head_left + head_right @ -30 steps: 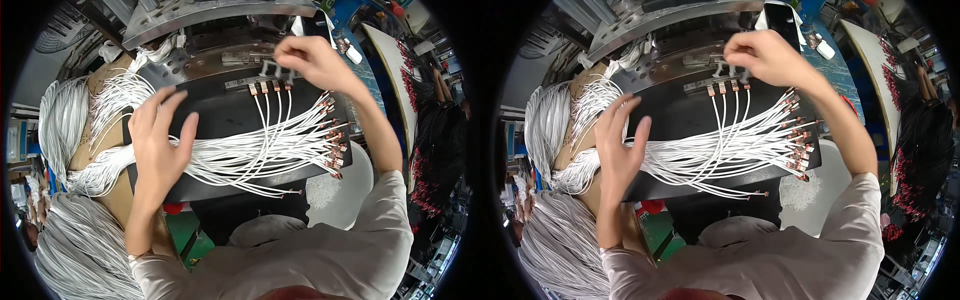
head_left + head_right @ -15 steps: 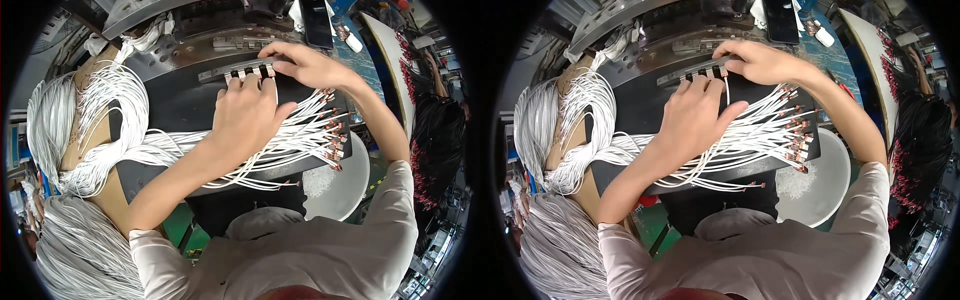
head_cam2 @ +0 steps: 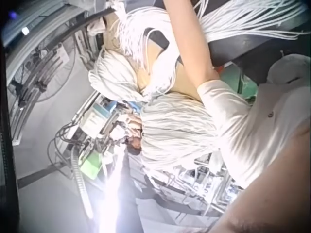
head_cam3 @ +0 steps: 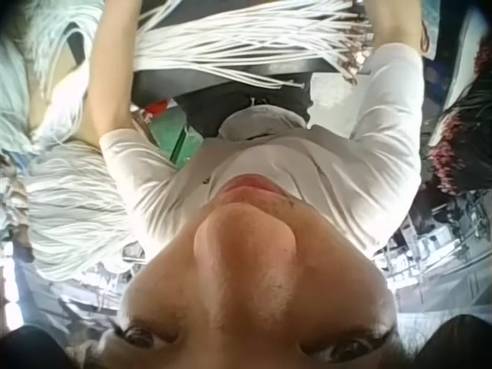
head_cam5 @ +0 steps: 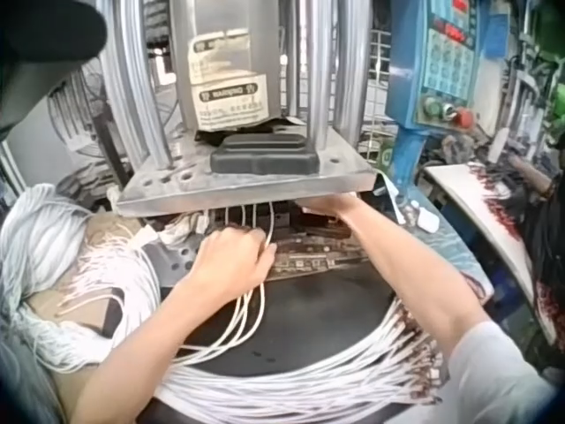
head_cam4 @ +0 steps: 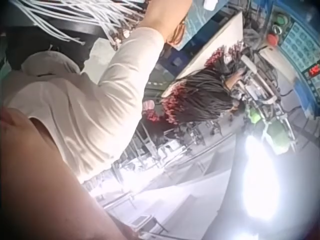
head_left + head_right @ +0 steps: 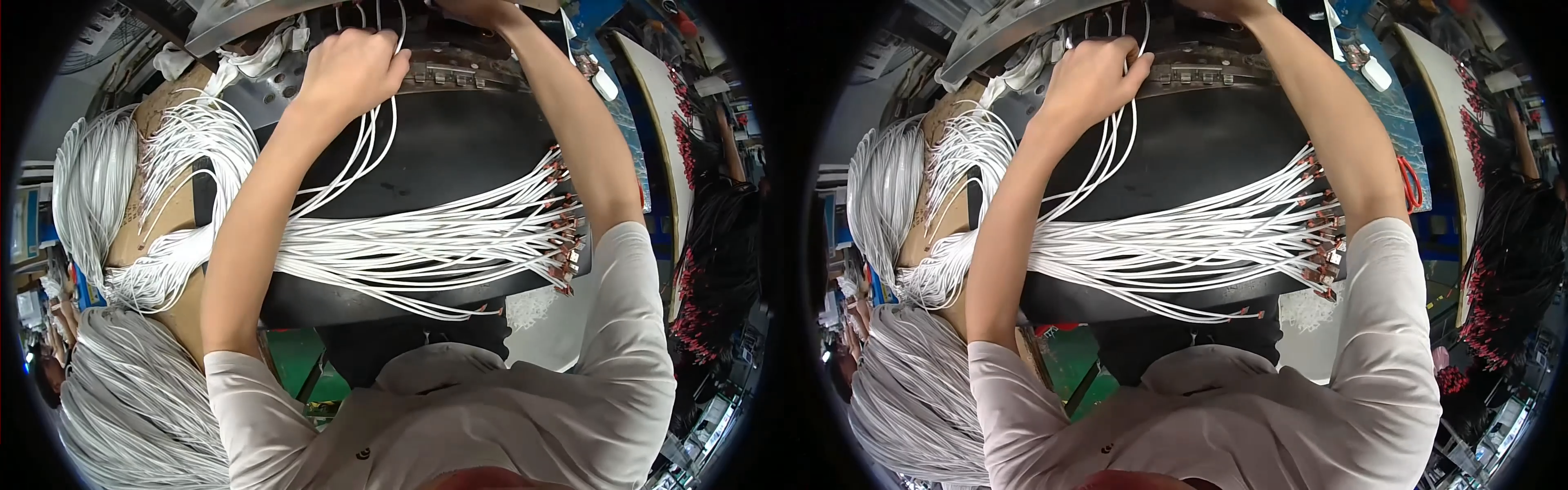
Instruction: The person fits cable connectors into a metal fixture by hand, inserts the fixture into a press machine, presses the cables, and removes them.
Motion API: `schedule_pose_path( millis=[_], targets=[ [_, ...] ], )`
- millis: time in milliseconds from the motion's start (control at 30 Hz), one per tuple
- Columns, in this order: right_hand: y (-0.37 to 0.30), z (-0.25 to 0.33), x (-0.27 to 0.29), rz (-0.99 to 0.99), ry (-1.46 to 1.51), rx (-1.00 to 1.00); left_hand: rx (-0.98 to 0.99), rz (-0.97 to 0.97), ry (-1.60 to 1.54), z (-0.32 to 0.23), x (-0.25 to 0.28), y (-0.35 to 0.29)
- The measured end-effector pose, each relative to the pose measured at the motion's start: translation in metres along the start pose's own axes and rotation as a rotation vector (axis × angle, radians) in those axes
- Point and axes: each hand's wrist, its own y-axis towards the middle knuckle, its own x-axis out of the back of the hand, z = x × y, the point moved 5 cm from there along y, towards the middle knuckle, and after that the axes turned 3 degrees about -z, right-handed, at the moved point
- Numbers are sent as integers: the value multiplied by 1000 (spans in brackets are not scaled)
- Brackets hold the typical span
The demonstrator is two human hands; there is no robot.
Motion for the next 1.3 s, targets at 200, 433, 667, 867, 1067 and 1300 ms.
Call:
schedule_pose_path(
  millis=[200,433,667,867,1067,1300],
  targets=[
    [-18,-9,7,-231,-153,436,-20,-2,20,2,-5,3],
    [-9,-8,5,-200,482,-22,-24,-8,28,4,-9,6],
    [-14,9,13,-272,330,29,53,36,15,10,-12,8],
    [-10,32,19,-331,203,92,58,129,50,3,-4,9],
    [-4,63,20,-332,132,126,232,-88,135,16,5,2],
    [-18,71,42,-133,710,-57,312,-196,22,-2,40,-4]
  ],
)
